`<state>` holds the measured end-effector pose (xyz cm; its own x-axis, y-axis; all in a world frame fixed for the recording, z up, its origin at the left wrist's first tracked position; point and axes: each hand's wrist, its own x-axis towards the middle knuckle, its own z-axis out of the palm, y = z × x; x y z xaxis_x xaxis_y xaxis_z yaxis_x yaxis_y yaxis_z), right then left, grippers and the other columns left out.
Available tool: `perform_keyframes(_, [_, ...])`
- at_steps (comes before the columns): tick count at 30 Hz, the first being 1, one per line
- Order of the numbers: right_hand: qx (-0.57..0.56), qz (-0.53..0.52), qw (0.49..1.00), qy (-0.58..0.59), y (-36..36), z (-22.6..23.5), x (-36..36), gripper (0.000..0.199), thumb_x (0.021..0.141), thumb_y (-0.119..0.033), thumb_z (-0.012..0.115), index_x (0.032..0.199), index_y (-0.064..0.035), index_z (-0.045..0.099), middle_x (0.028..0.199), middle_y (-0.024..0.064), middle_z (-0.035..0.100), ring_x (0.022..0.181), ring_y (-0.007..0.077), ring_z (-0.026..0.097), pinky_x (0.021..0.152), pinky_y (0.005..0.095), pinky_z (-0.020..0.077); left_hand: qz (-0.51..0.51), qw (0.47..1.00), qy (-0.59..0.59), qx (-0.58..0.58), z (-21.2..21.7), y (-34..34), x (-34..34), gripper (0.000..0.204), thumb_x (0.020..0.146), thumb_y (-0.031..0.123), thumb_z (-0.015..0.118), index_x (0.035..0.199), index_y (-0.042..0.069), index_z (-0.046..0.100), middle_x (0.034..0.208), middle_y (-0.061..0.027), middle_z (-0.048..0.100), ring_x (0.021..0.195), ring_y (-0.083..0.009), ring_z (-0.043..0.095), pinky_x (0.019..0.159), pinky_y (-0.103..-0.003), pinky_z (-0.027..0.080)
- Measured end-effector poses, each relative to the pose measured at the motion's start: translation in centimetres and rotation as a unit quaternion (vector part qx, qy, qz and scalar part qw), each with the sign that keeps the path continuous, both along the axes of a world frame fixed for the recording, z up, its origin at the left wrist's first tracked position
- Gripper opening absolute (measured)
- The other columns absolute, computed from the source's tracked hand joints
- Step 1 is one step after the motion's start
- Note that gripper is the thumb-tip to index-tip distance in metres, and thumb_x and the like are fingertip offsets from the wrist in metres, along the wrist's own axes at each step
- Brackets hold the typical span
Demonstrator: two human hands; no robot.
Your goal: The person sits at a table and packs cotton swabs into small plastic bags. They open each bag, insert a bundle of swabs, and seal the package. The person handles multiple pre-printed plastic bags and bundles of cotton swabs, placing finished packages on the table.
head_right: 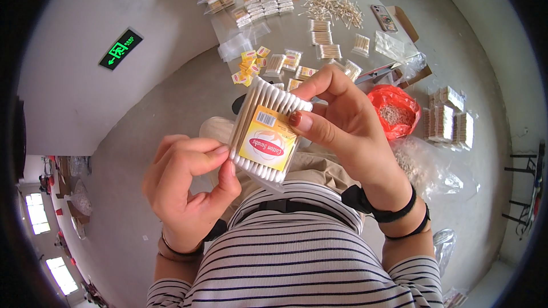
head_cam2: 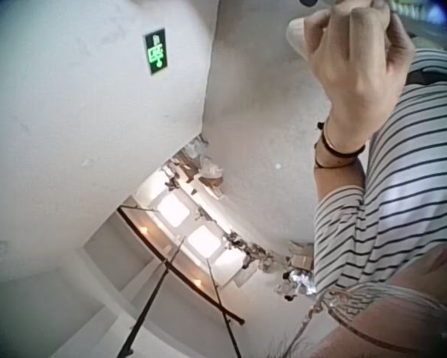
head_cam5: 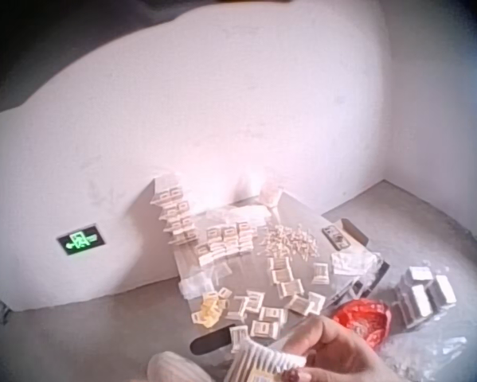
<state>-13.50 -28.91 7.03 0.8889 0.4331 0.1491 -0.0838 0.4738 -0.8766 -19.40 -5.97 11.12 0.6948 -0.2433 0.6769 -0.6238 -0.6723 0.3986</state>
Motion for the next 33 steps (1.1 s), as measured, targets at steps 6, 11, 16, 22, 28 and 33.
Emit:
perform_keyframes(6, [0.011,0.008,0.999,-0.036,0.1,-0.1,-0.2,0.025,0.097,-0.003,0.071,0.116,-0.0008,0.055,0.117,0.0078,0.062,0.107,0.0138,0.065,0.096,0.0309,0.0540,0.039,0.997,-0.064,0.017,-0.5,0.1,0.0,0.023,0.075,-0.001,0.081,0.093,0.005,0.068,0.085,-0.0030,0.072,0.067,-0.0188,0.066,0.067,-0.032,0.051])
perform_keyframes(11, [0.059,-0.026,0.996,-0.061,1.0,-0.5,-0.6,0.027,0.096,0.000,0.070,0.118,-0.0004,0.054,0.118,0.0106,0.062,0.109,0.0151,0.065,0.095,0.0312,0.0539,-0.031,0.985,-0.001,-0.172,-2.2,0.5,0.2,0.036,0.079,0.004,0.082,0.111,0.000,0.066,0.100,-0.0098,0.072,0.083,-0.0191,0.069,0.074,-0.034,0.053])
perform_keyframes(16, [0.039,-0.083,0.982,-0.163,1.9,-1.0,-0.9,0.029,0.094,0.002,0.071,0.117,-0.0002,0.053,0.119,0.0143,0.059,0.109,0.0178,0.062,0.096,0.0323,0.0516,-0.140,0.904,0.192,-0.354,-2.6,-0.5,0.5,0.060,0.081,0.014,0.087,0.128,-0.004,0.056,0.120,-0.0123,0.065,0.096,-0.0192,0.065,0.091,-0.033,0.051])
perform_keyframes(22, [-0.104,-0.148,0.942,-0.284,1.7,0.3,-0.5,0.037,0.086,0.001,0.075,0.116,-0.0013,0.054,0.115,0.0127,0.057,0.102,0.0227,0.059,0.096,0.0354,0.0474,-0.096,0.897,0.221,-0.370,-2.6,-0.3,0.8,0.031,0.083,0.001,0.082,0.110,-0.002,0.069,0.102,-0.0069,0.069,0.094,-0.0151,0.065,0.084,-0.029,0.050])
perform_keyframes(28, [-0.365,-0.181,0.746,-0.527,1.7,4.8,0.3,0.026,0.067,-0.001,0.081,0.089,-0.0085,0.069,0.097,0.0082,0.058,0.089,0.0253,0.058,0.076,0.0361,0.0469,-0.071,0.946,0.189,-0.255,-2.3,0.1,1.7,0.030,0.073,-0.001,0.082,0.102,0.004,0.077,0.095,-0.0070,0.071,0.083,-0.0185,0.067,0.073,-0.030,0.052])
perform_keyframes(33, [-0.391,-0.160,0.733,-0.534,2.3,4.4,0.2,0.034,0.063,0.001,0.083,0.093,-0.0095,0.070,0.092,0.0045,0.061,0.081,0.0247,0.058,0.072,0.0359,0.0457,-0.050,0.961,0.184,-0.202,-1.7,0.3,1.8,0.031,0.072,0.000,0.083,0.102,0.006,0.078,0.094,-0.0064,0.070,0.081,-0.0206,0.068,0.071,-0.031,0.052])
